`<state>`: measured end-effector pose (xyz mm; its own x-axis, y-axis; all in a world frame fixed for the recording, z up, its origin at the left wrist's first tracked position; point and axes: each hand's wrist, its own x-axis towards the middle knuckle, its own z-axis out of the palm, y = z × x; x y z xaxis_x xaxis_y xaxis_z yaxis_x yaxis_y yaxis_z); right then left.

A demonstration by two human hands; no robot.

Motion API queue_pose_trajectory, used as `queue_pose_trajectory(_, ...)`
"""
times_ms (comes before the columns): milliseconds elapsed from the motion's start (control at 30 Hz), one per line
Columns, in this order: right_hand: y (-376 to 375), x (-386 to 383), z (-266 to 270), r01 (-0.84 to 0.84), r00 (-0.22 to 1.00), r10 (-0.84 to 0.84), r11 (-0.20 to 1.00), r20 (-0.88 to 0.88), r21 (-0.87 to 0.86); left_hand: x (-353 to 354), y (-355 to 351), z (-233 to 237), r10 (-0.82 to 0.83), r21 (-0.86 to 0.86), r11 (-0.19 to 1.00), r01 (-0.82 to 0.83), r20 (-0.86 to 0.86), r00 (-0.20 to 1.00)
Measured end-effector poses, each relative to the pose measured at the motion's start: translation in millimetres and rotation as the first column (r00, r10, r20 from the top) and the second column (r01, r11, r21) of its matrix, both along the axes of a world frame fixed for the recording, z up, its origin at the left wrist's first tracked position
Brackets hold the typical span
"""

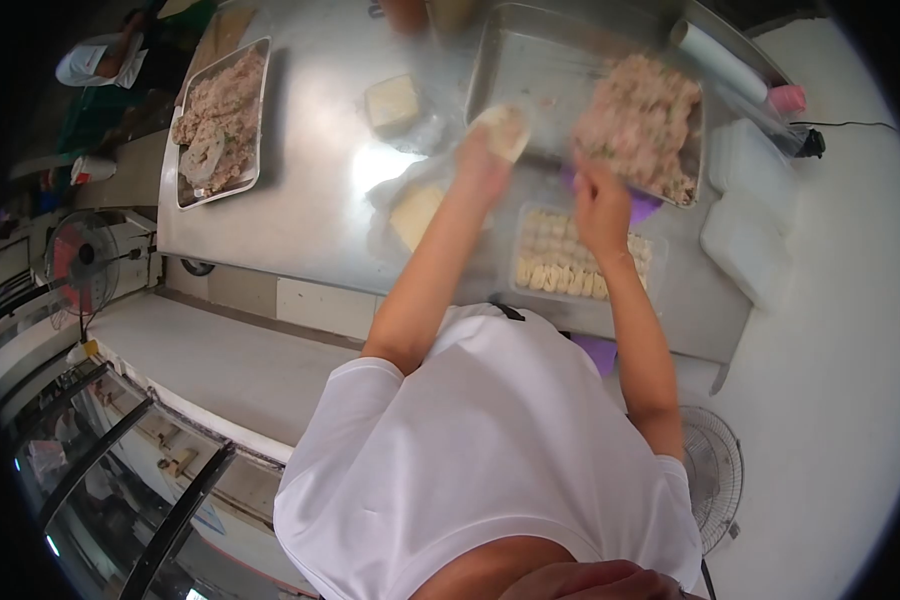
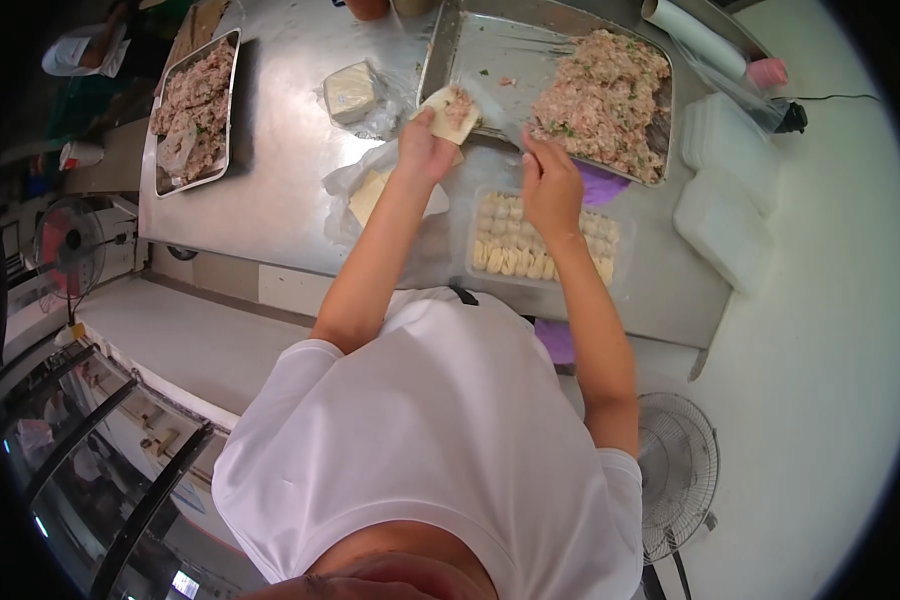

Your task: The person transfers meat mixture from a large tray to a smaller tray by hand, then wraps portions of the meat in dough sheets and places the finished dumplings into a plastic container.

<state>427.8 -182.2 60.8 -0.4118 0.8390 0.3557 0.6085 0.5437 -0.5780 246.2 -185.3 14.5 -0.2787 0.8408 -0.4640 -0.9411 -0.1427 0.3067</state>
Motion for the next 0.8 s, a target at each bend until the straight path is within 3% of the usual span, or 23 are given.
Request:
queue_pose_trajectory(100,2,4,11,0.081,0.985,-0.097,0.990,-0.141,-0.112,-10,-5,-7,0.023,0.040,0.999,-0.024,0.039,0.999)
queue_pose_trajectory(200,0,12,15,0.063,0.998,-0.063,0.998,0.004,-0.009,-12,-10,-6,-0.015,0.054,0.998,0.016,-0.010,1.000)
queue_pose_trajectory(267,-5,16,12,-0.062,0.992,0.048,0.990,0.113,0.126,-9,-12,-5,-0.067,0.092,0.993,0.069,-0.027,0.997)
queue_pose_trajectory(333,-5,18,9,-0.044,0.984,0.013,0.984,0.175,0.174,-5,-13,-6,-0.121,0.127,0.984,0.126,-0.046,0.992)
queue_pose_trajectory(400,-4,16,7,-0.033,0.972,-0.022,0.973,0.235,0.227,-1,-10,-5,-0.081,0.115,0.991,0.069,0.098,0.992)
queue_pose_trajectory(467,-6,14,5,-0.023,0.966,-0.058,0.953,0.253,0.304,2,-13,-2,-0.063,0.100,0.994,0.051,0.121,0.991)
queue_pose_trajectory(600,0,16,0,0.007,0.936,-0.112,0.954,0.335,0.299,9,-14,0,-0.034,0.094,0.995,0.017,0.182,0.983)
queue_pose_trajectory(800,12,29,-2,0.282,0.878,-0.325,0.945,0.351,0.168,4,-6,-8,-0.059,0.070,0.996,0.056,0.044,0.997)
